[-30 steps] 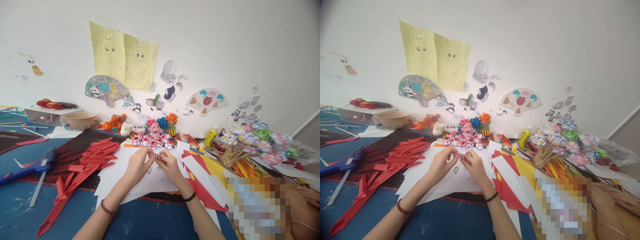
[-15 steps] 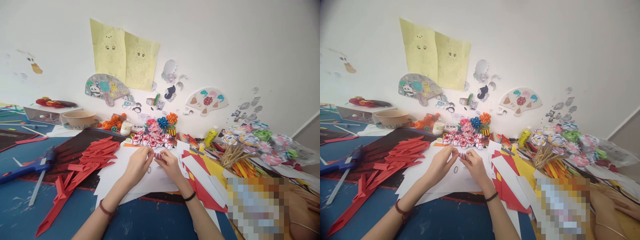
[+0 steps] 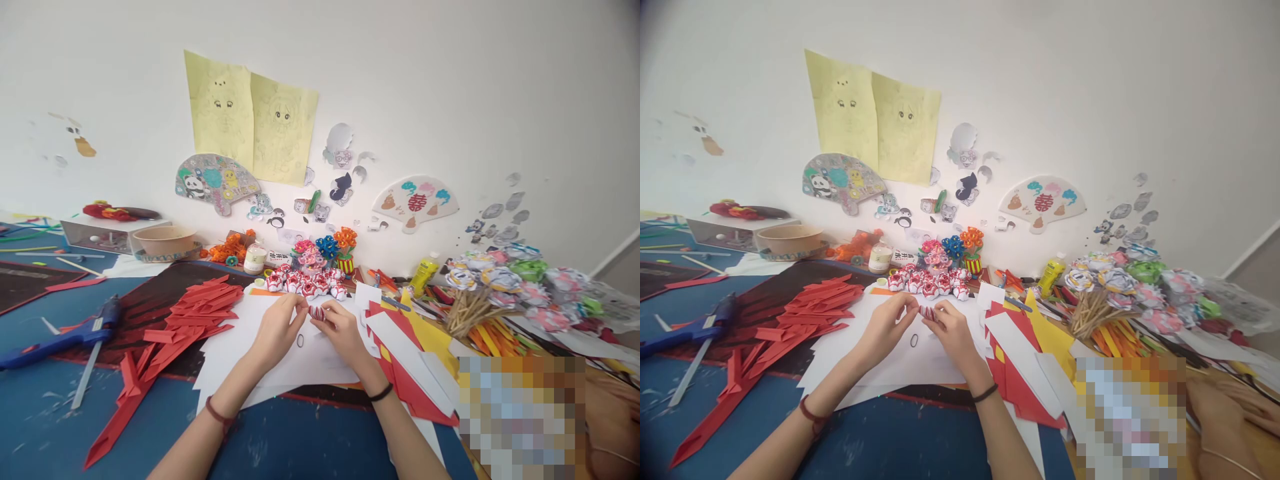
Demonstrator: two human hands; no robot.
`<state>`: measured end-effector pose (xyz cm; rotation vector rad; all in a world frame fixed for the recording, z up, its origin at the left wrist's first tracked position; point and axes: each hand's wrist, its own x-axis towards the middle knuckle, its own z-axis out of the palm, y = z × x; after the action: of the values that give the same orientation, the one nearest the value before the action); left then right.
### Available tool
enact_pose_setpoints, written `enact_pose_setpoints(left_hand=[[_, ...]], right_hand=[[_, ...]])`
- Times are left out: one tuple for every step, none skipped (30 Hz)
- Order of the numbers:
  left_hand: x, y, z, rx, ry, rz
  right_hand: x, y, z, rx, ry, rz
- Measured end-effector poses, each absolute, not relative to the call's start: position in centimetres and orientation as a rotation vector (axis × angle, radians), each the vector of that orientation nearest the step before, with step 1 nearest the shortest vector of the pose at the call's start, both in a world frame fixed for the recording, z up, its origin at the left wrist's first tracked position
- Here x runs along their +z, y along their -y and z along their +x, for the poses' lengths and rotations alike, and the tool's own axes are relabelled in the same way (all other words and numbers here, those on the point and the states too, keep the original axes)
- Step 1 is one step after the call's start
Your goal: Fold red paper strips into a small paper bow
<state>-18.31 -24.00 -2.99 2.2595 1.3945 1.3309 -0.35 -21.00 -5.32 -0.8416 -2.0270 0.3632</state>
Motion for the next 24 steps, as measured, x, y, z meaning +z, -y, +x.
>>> enact_pose_setpoints(left_hand=[[-3.0,24.0,-18.3,1.311,-1.420,2.294],[-2.9,24.1,-18.4,1.287,-1.449,2.335],[-2.9,24.2,-18.4,1.261,-1.477,2.381],[-2.8,24.3,-18.4,1.235,-1.502,2.427],[-2.8,24.3,-18.4,1.211,-1.522,2.468],[-2.8,24.4,-18.4,1.193,-1.541,2.501],[-2.9,24.4,-18.4,1.180,-1.558,2.525],[-3.0,24.4,-18.4,1.173,-1.573,2.542],[-3.1,24.3,-18.4,1.164,-1.583,2.557],[-3.3,24.3,-18.4,1.157,-1.590,2.569],[-3.4,24.2,-18.4,1.149,-1.598,2.579],[-3.6,24.1,-18.3,1.142,-1.609,2.589],[-3.8,24.1,-18.3,1.135,-1.624,2.600],[-3.9,24.1,-18.2,1.131,-1.644,2.609],[-4.0,24.1,-18.2,1.131,-1.667,2.613],[-4.0,24.1,-18.1,1.136,-1.686,2.611],[-4.0,24.1,-18.1,1.149,-1.697,2.599],[-4.0,24.2,-18.1,1.169,-1.694,2.580],[-3.9,24.2,-18.1,1.191,-1.679,2.556],[-3.8,24.2,-18.1,1.212,-1.653,2.530],[-3.7,24.2,-18.1,1.231,-1.622,2.508],[-3.7,24.2,-18.2,1.248,-1.591,2.490],[-3.6,24.2,-18.2,1.265,-1.561,2.476],[-3.6,24.2,-18.3,1.280,-1.537,2.464]], right_hand=[[-5.4,21.0,-0.3,0.349,2.035,-0.847],[-5.4,21.1,-0.3,0.334,2.048,-0.853],[-5.5,21.1,-0.2,0.318,2.061,-0.860],[-5.5,21.1,-0.2,0.303,2.078,-0.866],[-5.6,21.1,-0.2,0.286,2.095,-0.873],[-5.6,21.1,-0.1,0.268,2.111,-0.879],[-5.7,21.1,-0.1,0.250,2.127,-0.887],[-5.7,21.1,-0.1,0.231,2.141,-0.894],[-5.8,21.0,-0.1,0.213,2.152,-0.902],[-5.8,21.0,-0.1,0.198,2.162,-0.908],[-5.9,20.9,-0.1,0.184,2.170,-0.915],[-5.9,20.9,-0.2,0.173,2.176,-0.919],[-5.9,20.9,-0.2,0.164,2.180,-0.921],[-5.9,20.9,-0.3,0.156,2.180,-0.922],[-6.0,20.8,-0.3,0.152,2.179,-0.923],[-6.0,20.8,-0.3,0.151,2.176,-0.923],[-6.0,20.8,-0.4,0.154,2.172,-0.921],[-6.0,20.7,-0.4,0.160,2.169,-0.917],[-6.1,20.7,-0.4,0.170,2.166,-0.911],[-6.1,20.7,-0.4,0.183,2.166,-0.905],[-6.1,20.6,-0.3,0.197,2.165,-0.898],[-6.1,20.6,-0.3,0.213,2.164,-0.892],[-6.1,20.6,-0.3,0.229,2.161,-0.887],[-6.1,20.5,-0.2,0.244,2.155,-0.883]])
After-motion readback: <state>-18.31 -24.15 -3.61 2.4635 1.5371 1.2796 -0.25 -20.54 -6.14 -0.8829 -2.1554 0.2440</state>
